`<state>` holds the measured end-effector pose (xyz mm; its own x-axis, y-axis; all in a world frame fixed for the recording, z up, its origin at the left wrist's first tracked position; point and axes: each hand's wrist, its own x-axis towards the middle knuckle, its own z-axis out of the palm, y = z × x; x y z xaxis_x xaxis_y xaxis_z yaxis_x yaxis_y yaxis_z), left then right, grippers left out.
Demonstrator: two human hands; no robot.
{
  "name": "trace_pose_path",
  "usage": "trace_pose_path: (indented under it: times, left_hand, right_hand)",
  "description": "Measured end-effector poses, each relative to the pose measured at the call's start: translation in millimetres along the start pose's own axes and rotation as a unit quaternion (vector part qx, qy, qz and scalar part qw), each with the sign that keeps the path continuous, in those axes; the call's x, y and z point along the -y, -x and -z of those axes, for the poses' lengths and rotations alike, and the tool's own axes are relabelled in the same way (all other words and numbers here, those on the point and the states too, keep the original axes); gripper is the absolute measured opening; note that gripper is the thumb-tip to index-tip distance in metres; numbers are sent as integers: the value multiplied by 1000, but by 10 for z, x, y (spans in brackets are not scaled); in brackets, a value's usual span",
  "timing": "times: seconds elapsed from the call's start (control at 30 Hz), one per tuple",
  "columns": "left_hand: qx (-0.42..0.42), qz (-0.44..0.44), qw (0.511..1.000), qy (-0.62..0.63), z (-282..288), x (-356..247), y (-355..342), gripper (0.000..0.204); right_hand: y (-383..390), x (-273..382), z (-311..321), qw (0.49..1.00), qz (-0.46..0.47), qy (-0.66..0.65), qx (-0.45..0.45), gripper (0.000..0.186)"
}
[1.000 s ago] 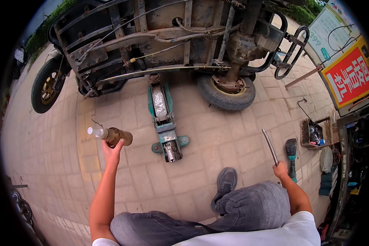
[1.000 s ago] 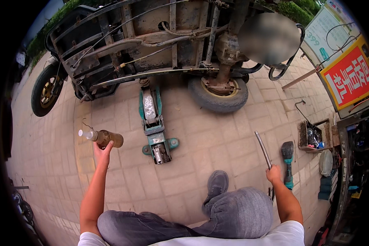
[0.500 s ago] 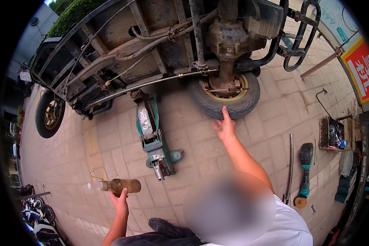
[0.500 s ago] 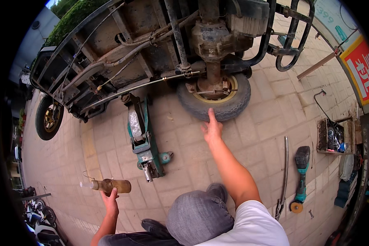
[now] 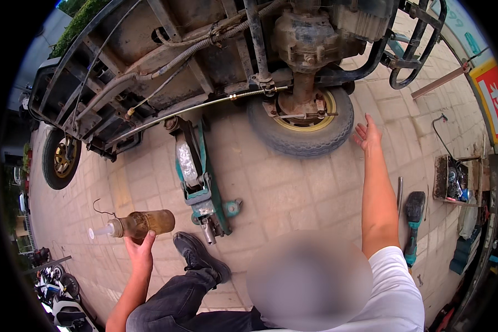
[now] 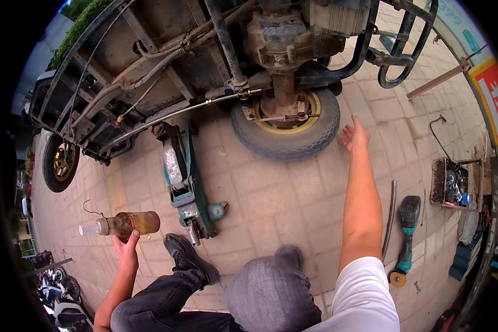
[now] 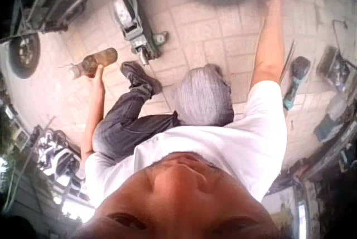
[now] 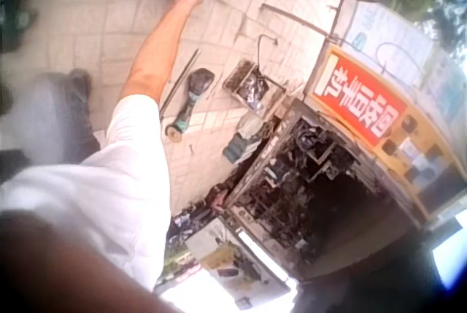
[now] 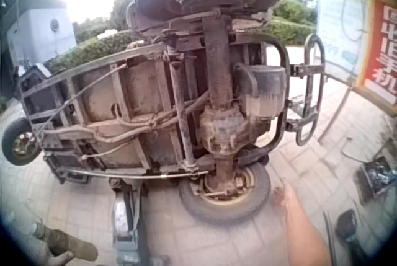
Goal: The person works on the underside of a three-wheeled vehicle, using a wrench to tighten bolts on the rear wheel hub. They also use a hydraulic jack to lift the vehicle and a bottle to apply fluid to the wheel assembly.
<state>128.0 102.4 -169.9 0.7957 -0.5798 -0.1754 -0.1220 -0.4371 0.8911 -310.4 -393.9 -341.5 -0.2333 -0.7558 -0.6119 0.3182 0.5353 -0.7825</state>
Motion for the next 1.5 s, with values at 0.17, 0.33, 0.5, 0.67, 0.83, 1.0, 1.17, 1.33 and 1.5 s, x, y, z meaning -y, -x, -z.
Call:
trace_pose_path:
  times: [0.17,0.33,0.5,0.67,0.83,1.0,1.17,1.33,1.5]
  left_hand:
    - [-45,-30,998,7,221,121,-622,58]
    - [-121,-65,989,-58,599,686,-1258,60]
    - [-195,-14,979,-51,1026,1414,-1642,60]
    - [-255,9,965,-56,1302,2225,-2001,61]
    - [-311,26,949,-34,1499,2638,-2115,60]
    - [-341,24,938,-52,1637,2796,-2024,59]
    - [-327,90,939,47,1574,2667,-1950,69]
    - [-358,289,881,113,1341,2534,-1796,63]
    - [-119,335,884,303,952,1752,-2116,47]
  right_hand:
    - [685,214,120,982,90,166,2,78]
    - [1463,-314,452,959,122,253,24,59]
    - [2314,-718,154,922,103,359,104,38]
    - [2920,-1110,-261,877,72,422,219,17]
    - [3719,-942,-639,862,-14,432,265,11]
    - [3701,-984,-928,811,30,484,327,9]
    - [3554,-1100,-1211,801,26,474,365,9]
    - [3466,-1105,-1594,790,29,456,408,10]
    - [3122,-860,-1638,824,60,429,366,14]
